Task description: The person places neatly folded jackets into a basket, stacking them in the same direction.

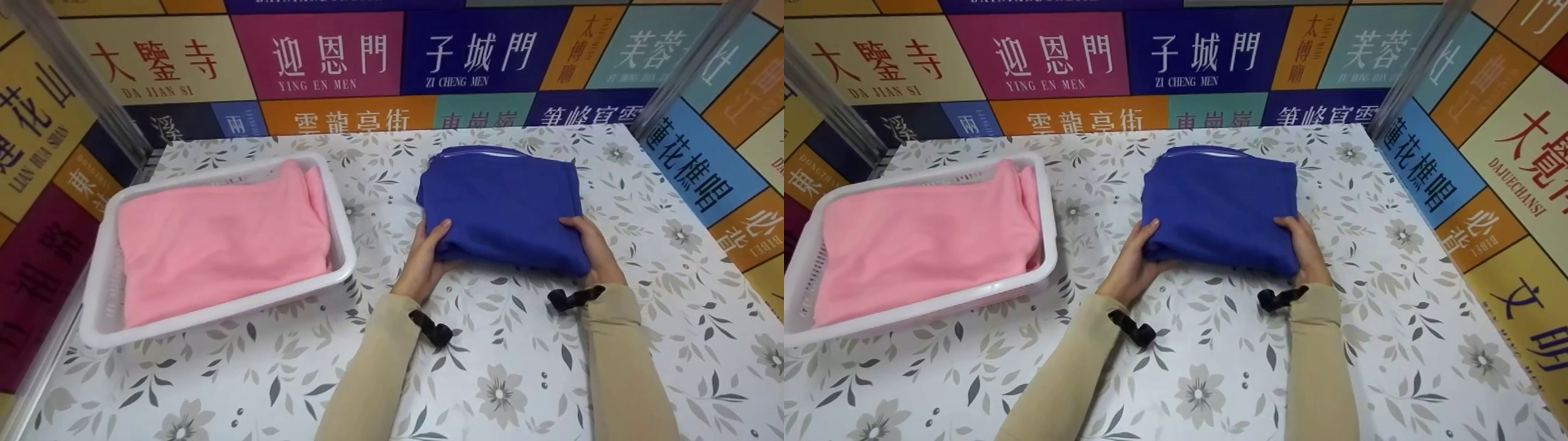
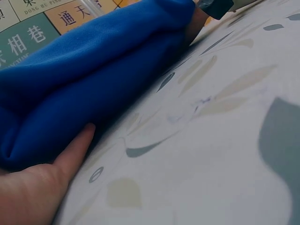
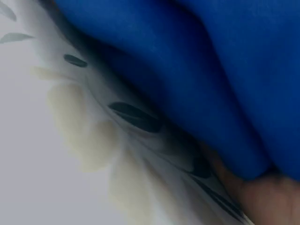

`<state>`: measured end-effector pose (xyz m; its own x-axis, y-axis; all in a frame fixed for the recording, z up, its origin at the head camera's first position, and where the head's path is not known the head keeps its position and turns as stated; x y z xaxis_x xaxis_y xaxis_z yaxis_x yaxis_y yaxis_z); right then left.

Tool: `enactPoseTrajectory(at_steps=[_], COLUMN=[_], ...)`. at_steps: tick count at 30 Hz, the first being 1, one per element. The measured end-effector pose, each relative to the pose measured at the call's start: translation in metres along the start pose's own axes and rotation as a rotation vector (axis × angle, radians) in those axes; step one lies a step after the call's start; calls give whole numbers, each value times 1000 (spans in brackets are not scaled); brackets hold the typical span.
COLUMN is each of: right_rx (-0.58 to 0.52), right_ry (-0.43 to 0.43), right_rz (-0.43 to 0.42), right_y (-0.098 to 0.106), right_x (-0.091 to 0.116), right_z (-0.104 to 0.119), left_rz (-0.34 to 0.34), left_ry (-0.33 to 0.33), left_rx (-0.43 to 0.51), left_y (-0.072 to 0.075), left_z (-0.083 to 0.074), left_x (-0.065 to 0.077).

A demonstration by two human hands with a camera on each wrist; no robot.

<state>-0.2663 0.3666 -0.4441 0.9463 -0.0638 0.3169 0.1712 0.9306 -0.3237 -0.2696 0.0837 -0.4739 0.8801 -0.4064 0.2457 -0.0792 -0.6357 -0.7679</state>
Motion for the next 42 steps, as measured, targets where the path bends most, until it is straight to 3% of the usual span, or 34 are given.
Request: enactPoseTrajectory(at_steps=[5,10,23,29,34,38,42], right_rx=[-83,-170,-266,-262,-146,-37,-36], right_ry=[-74,-42,5,-35,-80,-38,13], right_rz=[26,68,212,258,206,165,145], right_y=[-7,-13,-25,-32,-39,-45,-50], right_x=[1,-1,-1,1,3,3,3], right_z=[-4,-11,-27,-28,-25,-23,-24], left_rz=[0,-3,-8,-1,-10,6,1], left_ry=[-6,-11,-38,-42,-46,-55,-76], left_rx=[-30,-18,-2,-1,-13,-19,-50], left_y=[6,12,30,37,40,40,40], left_z=[-3,-9,-23,-28,-30,-30,-31], left_x=[4,9,25,33,39,40,39])
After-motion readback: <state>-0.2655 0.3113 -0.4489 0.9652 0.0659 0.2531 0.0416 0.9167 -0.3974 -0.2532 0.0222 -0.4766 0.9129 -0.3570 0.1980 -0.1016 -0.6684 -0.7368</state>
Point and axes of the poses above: each hand's wrist, its own x-axis away from the middle knuckle, its own y-axis out of the back of the hand, z = x × y, the point moved 1 cm from there along -x, towards the middle knuckle, and after that the axes turned 8 degrees about y, right-handed, at the moved point
